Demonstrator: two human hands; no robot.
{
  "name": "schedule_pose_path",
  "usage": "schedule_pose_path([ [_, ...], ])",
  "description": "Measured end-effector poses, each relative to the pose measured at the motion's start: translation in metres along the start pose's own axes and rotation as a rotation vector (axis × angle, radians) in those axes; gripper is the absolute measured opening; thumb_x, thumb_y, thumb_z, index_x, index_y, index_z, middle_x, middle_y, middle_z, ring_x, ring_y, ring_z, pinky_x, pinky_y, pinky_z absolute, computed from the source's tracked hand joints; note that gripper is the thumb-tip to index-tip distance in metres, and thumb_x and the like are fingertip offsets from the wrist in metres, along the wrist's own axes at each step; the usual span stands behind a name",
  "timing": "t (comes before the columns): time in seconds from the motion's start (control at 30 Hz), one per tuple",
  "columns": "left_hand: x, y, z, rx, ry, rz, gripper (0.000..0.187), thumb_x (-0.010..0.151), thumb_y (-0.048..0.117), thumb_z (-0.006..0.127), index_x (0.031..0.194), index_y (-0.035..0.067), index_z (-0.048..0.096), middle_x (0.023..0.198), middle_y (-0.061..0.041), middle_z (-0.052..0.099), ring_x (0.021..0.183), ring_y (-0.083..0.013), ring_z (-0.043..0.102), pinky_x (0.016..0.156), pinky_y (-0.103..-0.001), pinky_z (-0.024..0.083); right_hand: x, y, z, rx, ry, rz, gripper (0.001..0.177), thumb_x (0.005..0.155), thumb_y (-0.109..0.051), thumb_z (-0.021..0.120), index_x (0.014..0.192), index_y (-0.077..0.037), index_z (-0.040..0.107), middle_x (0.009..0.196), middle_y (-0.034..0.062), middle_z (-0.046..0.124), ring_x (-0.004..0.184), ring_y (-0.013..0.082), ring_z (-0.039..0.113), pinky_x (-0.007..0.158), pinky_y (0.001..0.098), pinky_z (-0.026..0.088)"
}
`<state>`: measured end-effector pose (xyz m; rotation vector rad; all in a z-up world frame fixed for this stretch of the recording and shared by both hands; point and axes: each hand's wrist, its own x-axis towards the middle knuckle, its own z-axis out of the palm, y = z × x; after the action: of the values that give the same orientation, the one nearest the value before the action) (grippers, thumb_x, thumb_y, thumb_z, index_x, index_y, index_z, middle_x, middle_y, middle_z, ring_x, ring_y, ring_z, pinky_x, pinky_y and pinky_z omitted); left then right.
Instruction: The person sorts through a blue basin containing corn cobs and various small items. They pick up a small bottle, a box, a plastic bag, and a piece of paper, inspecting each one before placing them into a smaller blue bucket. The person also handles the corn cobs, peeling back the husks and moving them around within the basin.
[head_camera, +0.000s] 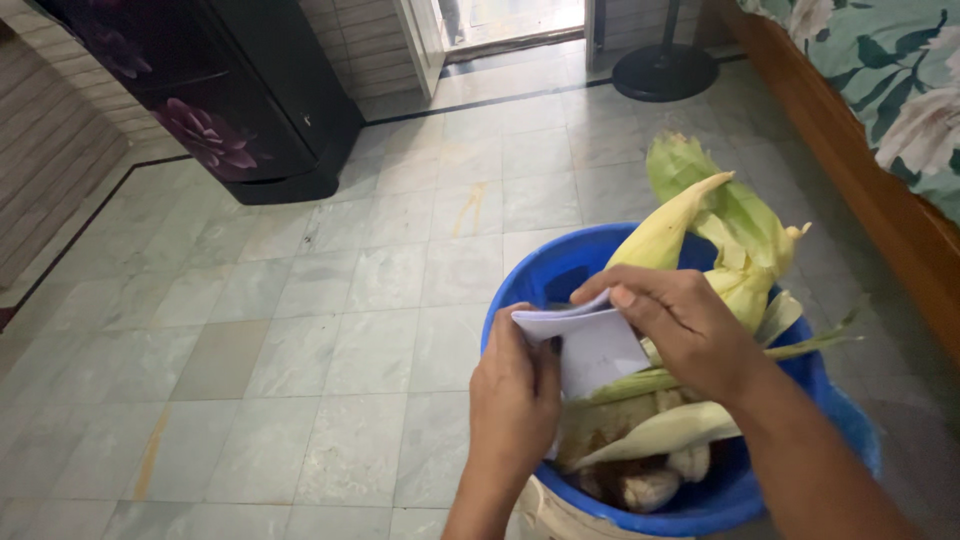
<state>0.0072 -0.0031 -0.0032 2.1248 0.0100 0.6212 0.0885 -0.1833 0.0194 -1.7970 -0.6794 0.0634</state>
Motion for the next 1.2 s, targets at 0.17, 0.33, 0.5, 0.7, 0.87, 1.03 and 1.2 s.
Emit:
schedule_pose_path([
  [0.17,0.001,-0.001,-0.002,-0.009,-0.001,0.131,0.027,0.074,-0.007,0.062,0.098,0.003,0.061,0.098,-0.015,0.062,0.091,-0.0355,0.067,0.076,-0.042,0.054,0.003,0.009,0.0,0.074,-0.112,-0.15,0.023,0.098,-0.01,0.058,0.1,-0.003,0.08,0.103,0.0104,0.081,0.108,0.0231,0.075,0.093,0.0353,0.056],
  [0.33,-0.001,-0.001,0.001,0.003,0.044,0.096,0.03,0.064,-0.013,0.059,0.089,0.003,0.063,0.097,-0.014,0.061,0.092,-0.0341,0.066,0.079,-0.04,0.055,0.0,-0.015,0.003,-0.193,-0.302,0.152,0.045,0.073,-0.008,0.067,0.118,-0.013,0.073,0.098,0.0065,0.08,0.091,0.0198,0.077,0.083,0.0338,0.059],
  [0.5,-0.002,0.003,0.004,0.098,-0.029,0.097,0.042,0.063,-0.017,0.055,0.096,0.005,0.069,0.107,-0.014,0.065,0.098,-0.0335,0.069,0.081,-0.041,0.056,0.001,-0.031,0.005,-0.308,-0.252,0.153,0.037,0.075,-0.008,0.066,0.112,-0.014,0.071,0.098,0.0098,0.078,0.094,0.0258,0.076,0.082,0.0388,0.057],
  [0.7,0.002,0.042,0.012,0.339,-0.11,0.087,0.042,0.078,-0.012,0.055,0.108,0.013,0.07,0.117,-0.007,0.071,0.099,-0.0291,0.071,0.081,-0.041,0.056,-0.018,-0.035,-0.003,-0.571,0.007,0.106,0.023,0.087,-0.017,0.067,0.11,-0.018,0.072,0.097,0.0084,0.075,0.09,0.0337,0.071,0.076,0.0473,0.055],
  [0.87,-0.012,0.102,0.051,0.244,0.043,0.459,0.041,0.074,-0.002,0.06,0.114,0.005,0.067,0.121,-0.015,0.068,0.113,-0.0358,0.067,0.093,-0.043,0.054,-0.053,-0.035,-0.058,-0.482,0.438,-0.179,0.027,0.089,-0.009,0.065,0.115,-0.01,0.069,0.106,0.0126,0.072,0.087,0.0327,0.073,0.072,0.0419,0.057],
  [1.03,-0.034,0.145,0.149,0.069,-0.122,0.553,0.044,0.09,0.001,0.06,0.133,-0.005,0.057,0.136,-0.022,0.06,0.13,-0.0411,0.057,0.109,-0.046,0.049,-0.09,-0.009,-0.128,-0.672,0.706,-0.006,0.028,0.096,-0.009,0.067,0.124,-0.008,0.068,0.116,0.0156,0.07,0.093,0.0338,0.069,0.079,0.0417,0.055],
  [1.2,-0.053,0.115,0.248,-0.01,-0.369,0.413,0.062,0.087,-0.003,0.056,0.148,-0.01,0.045,0.148,-0.027,0.049,0.133,-0.0432,0.051,0.111,-0.042,0.045,-0.118,0.094,-0.165,-0.796,0.793,0.107,0.039,0.086,-0.005,0.069,0.125,-0.009,0.068,0.119,0.0175,0.071,0.103,0.0383,0.068,0.087,0.0458,0.054],
])
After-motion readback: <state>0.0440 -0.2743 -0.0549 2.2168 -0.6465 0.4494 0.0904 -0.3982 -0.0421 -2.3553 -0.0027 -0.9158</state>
